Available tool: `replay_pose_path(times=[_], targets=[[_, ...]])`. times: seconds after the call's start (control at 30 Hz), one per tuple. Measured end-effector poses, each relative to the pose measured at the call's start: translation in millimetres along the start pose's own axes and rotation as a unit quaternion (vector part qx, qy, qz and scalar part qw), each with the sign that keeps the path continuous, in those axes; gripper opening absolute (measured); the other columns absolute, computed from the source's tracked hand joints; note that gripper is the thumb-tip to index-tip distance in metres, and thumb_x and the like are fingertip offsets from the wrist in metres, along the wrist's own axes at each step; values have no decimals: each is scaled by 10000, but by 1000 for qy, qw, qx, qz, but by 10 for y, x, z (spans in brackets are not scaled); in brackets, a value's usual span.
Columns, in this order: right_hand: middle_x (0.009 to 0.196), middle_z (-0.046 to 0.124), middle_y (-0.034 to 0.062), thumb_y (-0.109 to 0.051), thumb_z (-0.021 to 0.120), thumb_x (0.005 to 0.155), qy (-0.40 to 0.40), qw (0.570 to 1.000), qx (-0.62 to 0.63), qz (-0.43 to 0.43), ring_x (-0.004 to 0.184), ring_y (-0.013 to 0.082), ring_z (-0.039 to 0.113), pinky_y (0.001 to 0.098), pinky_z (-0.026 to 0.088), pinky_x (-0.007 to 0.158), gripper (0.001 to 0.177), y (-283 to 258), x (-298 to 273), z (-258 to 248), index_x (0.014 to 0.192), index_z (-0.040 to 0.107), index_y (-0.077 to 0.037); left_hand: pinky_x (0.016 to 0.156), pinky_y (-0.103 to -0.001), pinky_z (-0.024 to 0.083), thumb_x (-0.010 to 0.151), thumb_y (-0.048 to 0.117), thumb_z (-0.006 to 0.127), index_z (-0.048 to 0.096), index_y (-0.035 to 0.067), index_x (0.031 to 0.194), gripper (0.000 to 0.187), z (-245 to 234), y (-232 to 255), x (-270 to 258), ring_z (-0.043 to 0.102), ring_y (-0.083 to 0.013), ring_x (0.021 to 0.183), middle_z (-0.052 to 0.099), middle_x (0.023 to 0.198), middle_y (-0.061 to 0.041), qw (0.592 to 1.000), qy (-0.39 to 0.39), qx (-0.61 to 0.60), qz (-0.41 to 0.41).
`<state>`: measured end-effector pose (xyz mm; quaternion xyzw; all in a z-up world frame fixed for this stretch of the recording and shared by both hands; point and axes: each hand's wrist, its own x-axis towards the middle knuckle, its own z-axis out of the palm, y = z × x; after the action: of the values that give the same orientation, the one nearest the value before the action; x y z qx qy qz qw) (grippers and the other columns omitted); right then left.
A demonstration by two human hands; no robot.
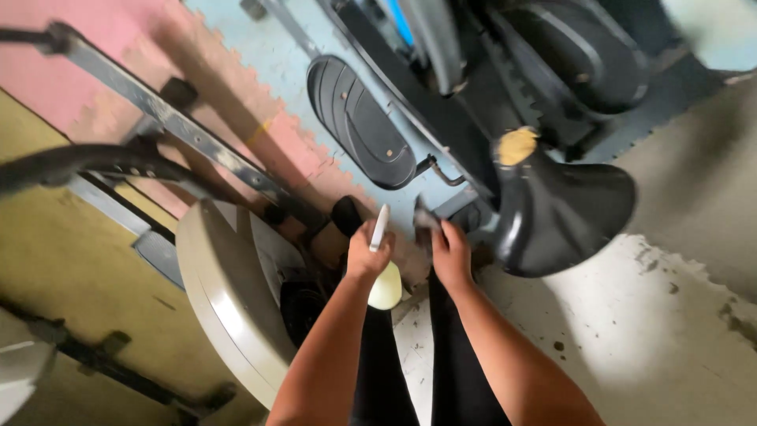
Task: Wiping down various parts of gym machines using a spray bottle and a cloth.
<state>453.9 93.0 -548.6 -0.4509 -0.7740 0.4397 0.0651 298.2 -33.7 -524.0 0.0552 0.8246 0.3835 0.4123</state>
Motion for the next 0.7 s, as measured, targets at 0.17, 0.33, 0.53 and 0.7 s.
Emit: replay_pose_path(times=[0.17, 0.33, 0.53, 0.7], targets=[[1141, 716, 188, -186, 692, 985, 10, 997, -55, 47, 1022, 346, 689, 399, 536, 862, 279, 567, 752, 870, 1227, 684, -47, 826, -455, 546, 783, 229, 693, 676, 47, 996, 281, 134, -440, 713, 667, -432, 919, 693, 959, -216, 998, 6, 55, -20], [1075, 712, 123, -156, 715, 962, 20, 999, -19, 45, 942, 288, 681, 372, 537, 856, 284, 748, 1185, 1262, 1222, 671, -50, 874, -485, 534, 812, 294, 668, 666, 54, 984, 296, 308, -573, 1255, 657, -444, 989, 698, 1048, -219, 996, 10, 47, -71], [1163, 630, 187, -56, 671, 950, 4, 988, -81, -131, 1078, 374, 606, 433, 507, 937, 352, 680, 1215, 1554, 1297, 616, -36, 896, -488, 526, 814, 291, 679, 653, 32, 1030, 339, 419, -682, 1553, 645, -451, 1011, 684, 1050, -239, 999, 8, 13, -50], [1198, 624, 181, -60, 661, 962, -36, 984, -111, -132, 1141, 383, 599, 461, 499, 990, 302, 1131, 1586, 2167, 1262, 628, -73, 926, -487, 518, 817, 204, 644, 637, 26, 1140, 369, 332, -708, 1368, 628, -451, 1045, 684, 1082, -237, 998, 57, -31, 24]])
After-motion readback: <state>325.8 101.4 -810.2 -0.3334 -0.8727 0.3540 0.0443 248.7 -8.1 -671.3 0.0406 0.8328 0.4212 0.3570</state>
